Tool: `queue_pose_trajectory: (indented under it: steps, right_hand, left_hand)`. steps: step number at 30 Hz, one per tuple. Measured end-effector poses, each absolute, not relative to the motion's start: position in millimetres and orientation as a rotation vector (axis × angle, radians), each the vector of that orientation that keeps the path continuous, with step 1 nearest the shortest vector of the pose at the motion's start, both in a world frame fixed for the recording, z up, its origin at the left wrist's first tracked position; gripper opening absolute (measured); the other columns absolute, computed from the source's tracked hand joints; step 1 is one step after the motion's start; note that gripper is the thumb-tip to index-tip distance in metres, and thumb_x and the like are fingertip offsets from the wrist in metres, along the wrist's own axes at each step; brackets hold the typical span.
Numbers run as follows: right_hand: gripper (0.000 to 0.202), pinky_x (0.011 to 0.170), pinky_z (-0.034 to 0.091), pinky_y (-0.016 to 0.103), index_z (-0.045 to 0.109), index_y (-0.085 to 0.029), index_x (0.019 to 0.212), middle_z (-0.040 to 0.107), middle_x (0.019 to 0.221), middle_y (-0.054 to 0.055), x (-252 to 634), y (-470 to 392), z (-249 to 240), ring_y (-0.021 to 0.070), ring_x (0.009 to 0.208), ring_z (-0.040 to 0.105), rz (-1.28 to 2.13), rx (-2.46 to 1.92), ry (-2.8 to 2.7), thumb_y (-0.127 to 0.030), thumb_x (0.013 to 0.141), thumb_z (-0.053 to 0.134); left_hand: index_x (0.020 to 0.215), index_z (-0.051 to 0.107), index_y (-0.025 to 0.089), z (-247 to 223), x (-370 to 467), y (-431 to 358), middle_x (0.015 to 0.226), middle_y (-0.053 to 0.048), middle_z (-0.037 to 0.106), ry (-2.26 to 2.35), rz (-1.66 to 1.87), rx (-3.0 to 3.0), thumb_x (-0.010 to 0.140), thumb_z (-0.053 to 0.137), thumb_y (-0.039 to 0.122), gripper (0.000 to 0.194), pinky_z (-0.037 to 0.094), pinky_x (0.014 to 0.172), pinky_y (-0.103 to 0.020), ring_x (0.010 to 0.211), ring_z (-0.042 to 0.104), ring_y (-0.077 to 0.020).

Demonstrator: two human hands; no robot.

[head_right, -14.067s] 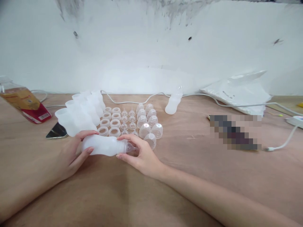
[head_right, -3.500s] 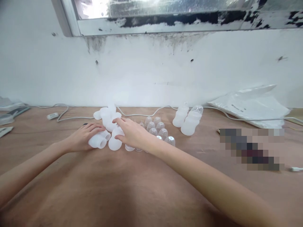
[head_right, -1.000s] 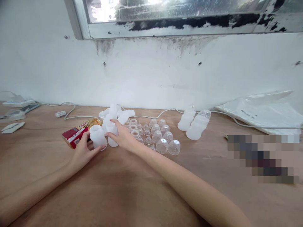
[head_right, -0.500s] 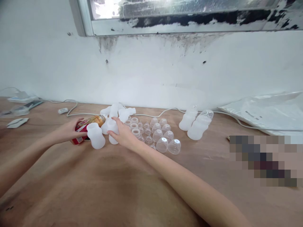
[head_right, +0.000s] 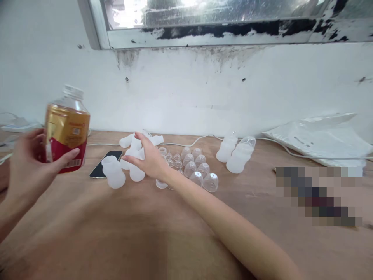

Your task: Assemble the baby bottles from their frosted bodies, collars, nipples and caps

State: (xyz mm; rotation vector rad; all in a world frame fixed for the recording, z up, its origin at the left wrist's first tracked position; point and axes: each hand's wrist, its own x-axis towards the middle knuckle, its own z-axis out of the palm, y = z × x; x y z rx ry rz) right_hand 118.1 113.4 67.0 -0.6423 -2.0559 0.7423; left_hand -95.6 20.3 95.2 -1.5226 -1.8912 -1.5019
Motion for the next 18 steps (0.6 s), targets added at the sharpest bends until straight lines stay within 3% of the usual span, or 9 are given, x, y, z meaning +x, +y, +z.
queue_pose_trajectory:
  steps: [2, 4, 7, 13, 18]
  right_hand:
    - [0.070, 0.103, 0.025, 0.039, 0.021, -0.022, 0.132, 0.034, 0.133, 0.006, 120, 99, 84, 0.0186, 0.124, 0.029, 0.866, -0.550, -2.012, -0.038, 0.074, 0.057]
    - [0.066, 0.097, 0.036, 0.036, 0.023, -0.023, 0.130, 0.038, 0.131, 0.004, 123, 83, 97, 0.0184, 0.118, 0.038, 1.079, -0.406, -1.969, -0.033, 0.074, 0.057]
    - [0.052, 0.084, 0.048, 0.033, 0.041, -0.023, 0.117, 0.052, 0.116, 0.003, 137, 65, 105, 0.0181, 0.102, 0.053, 1.227, -0.338, -1.888, -0.028, 0.069, 0.063]
    - [0.053, 0.069, 0.052, 0.040, 0.054, -0.024, 0.103, 0.060, 0.102, 0.007, 237, 59, 97, 0.0237, 0.084, 0.060, 0.953, -0.851, -1.721, -0.037, 0.055, 0.073]
    - [0.039, 0.062, 0.047, 0.033, 0.059, -0.028, 0.100, 0.061, 0.100, 0.011, 356, 58, 104, 0.0160, 0.079, 0.060, 0.608, -1.346, -1.303, -0.035, 0.062, 0.068]
  left_hand:
    - [0.119, 0.038, 0.019, 99, -73, 12, 0.111, -0.008, 0.053, -1.729, -1.720, -1.667, 0.056, 0.072, 0.035, 0.073, 0.048, 0.078, -0.037, 0.098, 0.054, -0.0231]
    - [0.118, 0.038, 0.020, 97, -46, 6, 0.112, -0.007, 0.053, -1.622, -1.880, -1.851, 0.055, 0.072, 0.032, 0.073, 0.049, 0.079, -0.036, 0.098, 0.054, -0.0229]
    - [0.123, 0.029, 0.027, 84, -10, 3, 0.119, -0.006, 0.047, -1.606, -1.908, -2.133, 0.058, 0.071, 0.031, 0.077, 0.047, 0.085, -0.040, 0.103, 0.052, -0.0240]
    - [0.128, 0.027, 0.031, 72, 9, 0, 0.133, -0.005, 0.033, -1.285, -1.290, -2.534, 0.069, 0.060, 0.032, 0.068, 0.035, 0.097, -0.049, 0.121, 0.033, -0.0295]
    - [0.114, 0.044, 0.040, 62, -10, -12, 0.127, 0.000, 0.041, -1.254, -1.241, -2.395, 0.068, 0.051, 0.029, 0.047, 0.048, 0.083, -0.047, 0.107, 0.048, -0.0286]
